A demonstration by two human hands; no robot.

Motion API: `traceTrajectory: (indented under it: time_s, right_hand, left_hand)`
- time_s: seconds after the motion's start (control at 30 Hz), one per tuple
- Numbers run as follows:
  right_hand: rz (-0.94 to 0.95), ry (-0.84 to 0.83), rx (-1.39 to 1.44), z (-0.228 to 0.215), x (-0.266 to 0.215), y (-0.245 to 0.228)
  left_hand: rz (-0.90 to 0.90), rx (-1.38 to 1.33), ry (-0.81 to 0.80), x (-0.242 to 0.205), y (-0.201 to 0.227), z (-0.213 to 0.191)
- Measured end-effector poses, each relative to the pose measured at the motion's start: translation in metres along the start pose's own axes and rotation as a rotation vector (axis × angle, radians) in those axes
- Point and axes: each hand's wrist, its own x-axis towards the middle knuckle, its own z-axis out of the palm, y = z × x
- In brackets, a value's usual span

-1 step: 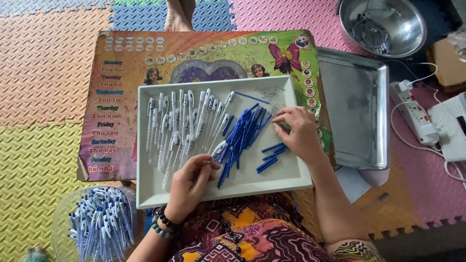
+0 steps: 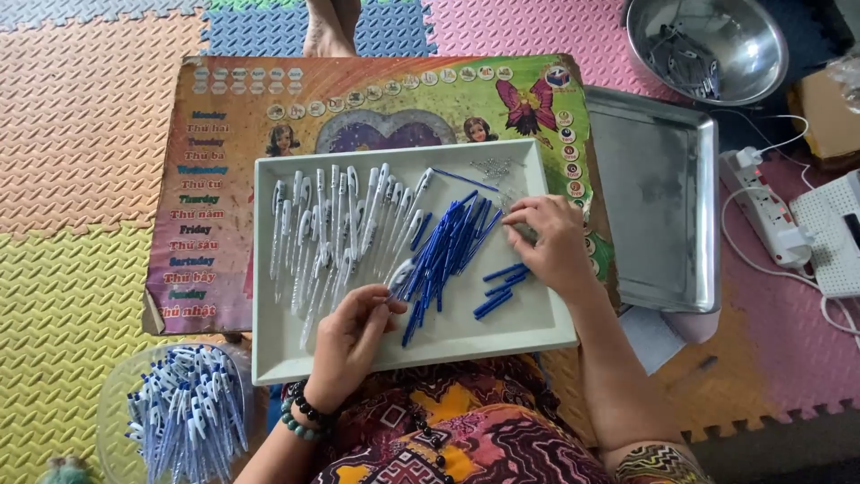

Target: Assembling ballpoint pens by inserting refills or caps into the pen barrels.

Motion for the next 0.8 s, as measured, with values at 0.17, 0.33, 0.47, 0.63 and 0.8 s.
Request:
traceTrajectory:
  time_s: [0.17,0.33,0.47,0.63,0.8]
  right_hand:
    - [0.067,0.142,0.161,-0.001,0.009,0.014]
    - [-0.026,0.061,0.041,-0.016,0.042,0.004]
    - [-0.091,0.049,0.007,-0.011,0.08,0.014]
    - [-0.3,-0.017,0.111,0.012,0.106,-0.029]
    - [-0.51,-0.131,-0.311,0.06,0.13,-0.022]
  left_hand:
    - [0.206,-0.411,0.002,-0.016,-0.009,-0.01]
    - [0.226,0.145,0.399,-0.036,0.015,-0.113]
    - [-0.133,0.088,0.703,-0.047,-0.011,-0.206]
    - [-0.911,0.437,0.519,-0.121,-0.118,-0.272]
    - [-1.07,0.539,0.331,-0.178,-0.256,-0.294]
